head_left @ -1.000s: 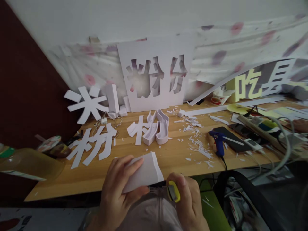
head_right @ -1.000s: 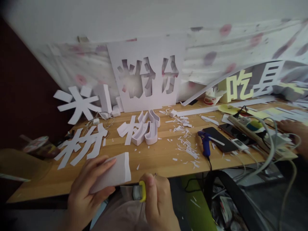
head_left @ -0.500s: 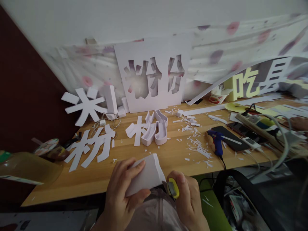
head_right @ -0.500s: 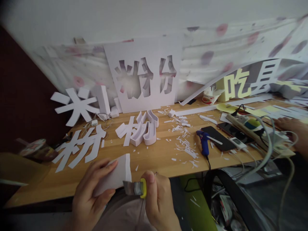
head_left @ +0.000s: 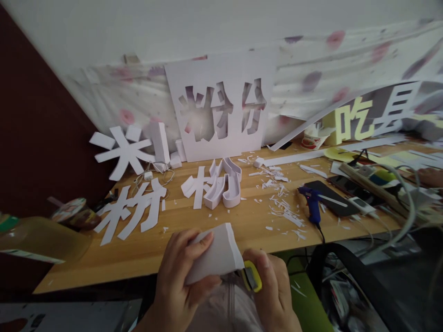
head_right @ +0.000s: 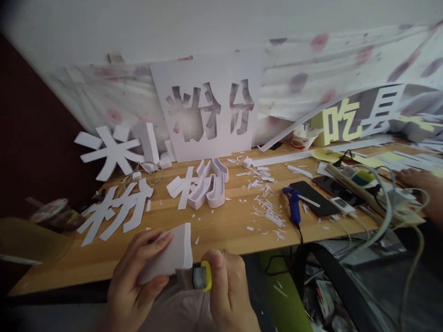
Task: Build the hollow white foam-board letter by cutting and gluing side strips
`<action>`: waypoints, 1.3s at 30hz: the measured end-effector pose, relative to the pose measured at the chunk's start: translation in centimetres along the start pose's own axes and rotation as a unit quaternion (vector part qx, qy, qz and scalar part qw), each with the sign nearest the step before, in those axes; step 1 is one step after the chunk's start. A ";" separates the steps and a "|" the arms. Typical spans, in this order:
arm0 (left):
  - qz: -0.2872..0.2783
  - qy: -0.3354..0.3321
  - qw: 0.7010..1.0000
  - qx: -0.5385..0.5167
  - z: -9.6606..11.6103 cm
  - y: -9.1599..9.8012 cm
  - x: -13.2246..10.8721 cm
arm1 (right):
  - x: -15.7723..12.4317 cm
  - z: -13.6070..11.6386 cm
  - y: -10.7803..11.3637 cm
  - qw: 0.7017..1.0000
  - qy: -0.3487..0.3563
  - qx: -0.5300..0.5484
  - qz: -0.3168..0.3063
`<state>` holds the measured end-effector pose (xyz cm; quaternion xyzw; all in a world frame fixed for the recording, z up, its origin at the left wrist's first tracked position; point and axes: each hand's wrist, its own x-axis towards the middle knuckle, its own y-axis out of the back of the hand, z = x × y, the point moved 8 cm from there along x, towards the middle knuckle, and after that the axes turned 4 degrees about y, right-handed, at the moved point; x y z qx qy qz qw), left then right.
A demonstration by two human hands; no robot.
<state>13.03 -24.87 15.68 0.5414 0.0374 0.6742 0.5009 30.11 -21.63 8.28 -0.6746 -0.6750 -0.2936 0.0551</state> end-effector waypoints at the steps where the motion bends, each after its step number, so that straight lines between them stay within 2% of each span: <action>1: -0.001 0.000 1.000 -0.004 0.0 0.0 0.0 | 0.1 -0.2 0.1 1.000 -0.001 0.002 0.002; 7: -0.006 0.008 1.000 -0.018 -0.2 -0.3 -0.2 | 1.0 -1.6 0.1 0.999 0.029 0.020 -0.013; 12: -0.004 0.016 1.000 -0.016 -0.3 -0.2 -0.2 | 1.3 -2.4 0.3 0.997 0.072 0.013 -0.001; 21: -0.009 -0.004 1.000 -0.017 -0.2 -0.3 0.0 | 1.2 -2.2 -0.2 0.997 0.046 0.053 -0.004; 25: -0.002 -0.006 1.000 -0.016 -0.2 -0.2 -0.1 | 1.5 -0.9 -0.8 0.997 0.007 0.074 0.012; 29: -0.020 -0.019 0.999 -0.034 0.4 -0.3 -0.4 | 2.4 2.4 -1.0 0.996 -0.054 0.068 0.035; 32: -0.011 -0.019 0.999 -0.029 0.6 -0.3 -0.3 | 2.5 4.1 -0.3 0.989 -0.110 0.078 0.058; 35: 0.001 -0.003 1.000 -0.023 0.2 -0.3 -0.1 | 2.1 3.0 0.3 0.987 -0.112 0.097 0.063; 39: -0.006 -0.001 1.000 -0.026 0.1 -0.6 0.0 | 1.5 0.1 0.3 0.995 -0.053 0.088 0.018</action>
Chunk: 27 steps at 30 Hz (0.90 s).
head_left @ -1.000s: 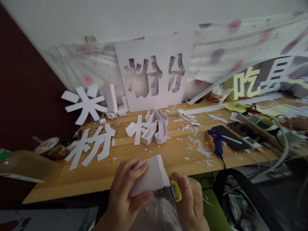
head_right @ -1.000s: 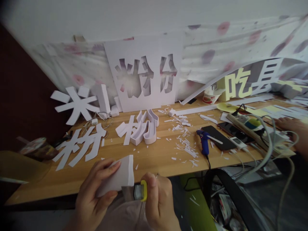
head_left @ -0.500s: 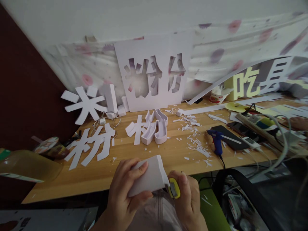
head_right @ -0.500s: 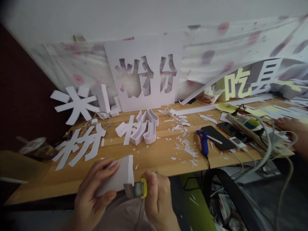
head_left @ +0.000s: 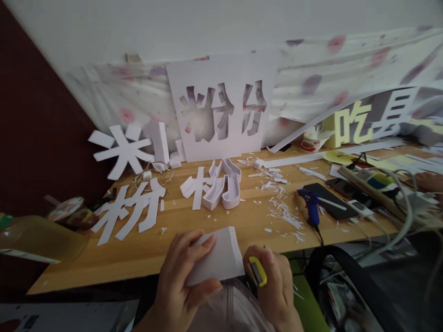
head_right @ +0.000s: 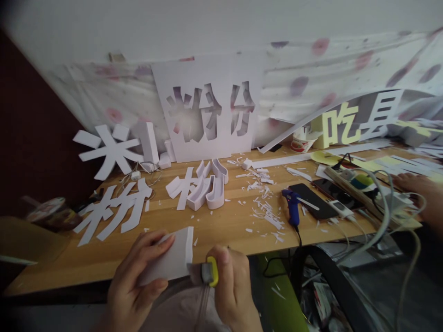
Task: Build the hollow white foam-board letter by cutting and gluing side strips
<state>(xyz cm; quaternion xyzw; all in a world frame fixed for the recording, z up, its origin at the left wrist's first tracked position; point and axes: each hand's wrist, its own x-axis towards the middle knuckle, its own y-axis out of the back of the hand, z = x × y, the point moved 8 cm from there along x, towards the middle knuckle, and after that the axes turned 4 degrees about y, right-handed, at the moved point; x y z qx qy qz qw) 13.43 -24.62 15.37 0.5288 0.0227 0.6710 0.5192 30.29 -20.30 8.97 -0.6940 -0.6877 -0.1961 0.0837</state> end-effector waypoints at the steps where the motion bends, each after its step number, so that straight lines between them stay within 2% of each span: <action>1: -0.002 -0.001 1.000 -0.003 0.0 0.0 0.0 | -0.1 -0.5 -0.3 1.000 0.019 -0.004 -0.019; 4: -0.010 -0.003 1.000 -0.009 0.1 -0.1 -0.1 | -0.3 -1.2 -0.7 0.998 0.049 -0.014 -0.042; 11: -0.010 -0.014 0.999 -0.036 0.3 -0.3 -0.3 | 0.1 -0.5 -0.9 1.000 0.016 0.003 0.008; 20: -0.026 0.016 0.998 -0.060 0.4 -0.4 -0.6 | 1.9 3.0 -0.4 0.994 -0.058 -0.016 0.086; 24: -0.021 0.011 0.998 -0.053 0.2 -0.4 -0.5 | 1.0 2.1 -0.7 0.996 -0.051 0.035 0.068; 27: -0.010 -0.008 0.999 -0.045 0.2 -0.3 -0.4 | 0.7 1.0 -1.0 0.997 -0.041 0.035 0.057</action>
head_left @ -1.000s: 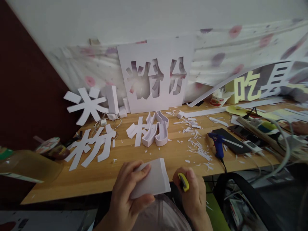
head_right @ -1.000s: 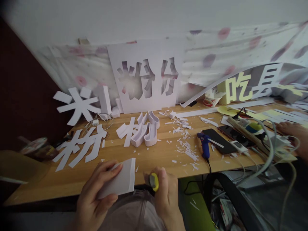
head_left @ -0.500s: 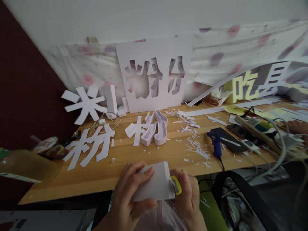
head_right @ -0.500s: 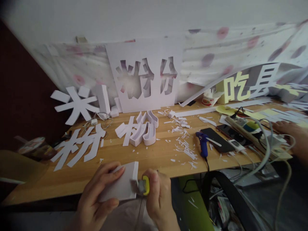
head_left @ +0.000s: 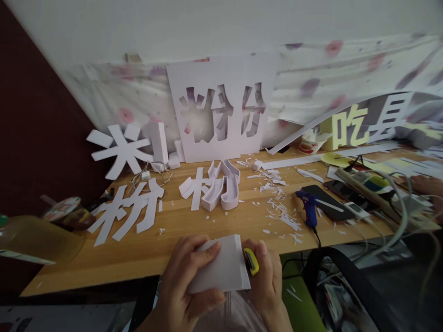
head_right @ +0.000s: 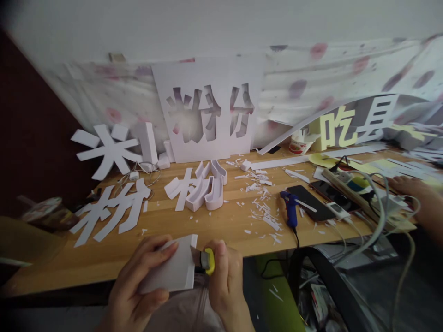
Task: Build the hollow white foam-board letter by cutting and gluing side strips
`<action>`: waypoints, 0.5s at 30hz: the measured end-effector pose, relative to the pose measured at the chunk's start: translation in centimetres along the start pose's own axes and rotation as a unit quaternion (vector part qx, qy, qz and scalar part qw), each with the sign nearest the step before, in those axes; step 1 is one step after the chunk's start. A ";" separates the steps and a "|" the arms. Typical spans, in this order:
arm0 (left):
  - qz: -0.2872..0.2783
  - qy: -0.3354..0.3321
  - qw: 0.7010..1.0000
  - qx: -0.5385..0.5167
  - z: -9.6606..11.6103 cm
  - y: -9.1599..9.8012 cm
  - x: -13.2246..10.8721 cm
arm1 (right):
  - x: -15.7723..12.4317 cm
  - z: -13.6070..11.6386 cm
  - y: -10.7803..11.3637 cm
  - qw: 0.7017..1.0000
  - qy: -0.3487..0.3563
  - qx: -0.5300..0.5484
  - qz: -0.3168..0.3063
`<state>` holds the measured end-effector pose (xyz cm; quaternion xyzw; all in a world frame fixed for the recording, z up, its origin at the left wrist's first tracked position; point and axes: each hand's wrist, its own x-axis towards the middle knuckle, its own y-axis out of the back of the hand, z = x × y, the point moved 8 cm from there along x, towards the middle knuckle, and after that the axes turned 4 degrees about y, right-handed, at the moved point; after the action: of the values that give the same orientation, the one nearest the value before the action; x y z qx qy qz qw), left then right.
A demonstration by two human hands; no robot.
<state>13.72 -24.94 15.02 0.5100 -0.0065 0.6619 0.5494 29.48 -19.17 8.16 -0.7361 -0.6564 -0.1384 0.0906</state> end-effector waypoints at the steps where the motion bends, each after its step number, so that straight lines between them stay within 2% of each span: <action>1: 0.000 -0.014 1.000 -0.002 0.2 0.0 0.0 | 0.1 0.1 0.1 1.000 -0.008 -0.006 0.005; 4: 0.005 -0.054 0.998 -0.016 0.8 0.5 0.2 | 0.9 1.6 0.7 0.998 -0.064 -0.003 0.023; 6: 0.012 -0.042 0.999 -0.009 0.5 1.1 0.7 | 1.4 2.7 1.3 0.994 -0.102 0.021 0.028; 9: 0.010 -0.014 0.999 0.040 -1.0 2.1 1.8 | 1.8 3.4 2.3 0.992 -0.113 0.040 0.029; 11: -0.034 0.026 0.997 0.069 -3.6 2.3 2.6 | 2.0 3.9 3.0 0.992 -0.117 0.043 0.026; 12: -0.073 0.073 0.992 0.075 -5.6 2.3 2.9 | 2.1 4.3 3.3 0.991 -0.126 0.046 0.021; 13: -0.122 0.151 0.978 0.078 -8.2 2.1 2.9 | 2.2 4.9 3.5 0.989 -0.140 0.048 0.014; 15: -0.224 0.330 0.911 0.103 -13.8 2.1 1.6 | 2.2 6.0 3.9 0.984 -0.171 0.039 -0.008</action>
<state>3.17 -16.71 10.64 0.3040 0.3578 0.6490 0.5987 34.04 -15.71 3.42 -0.7397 -0.6727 0.0147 0.0047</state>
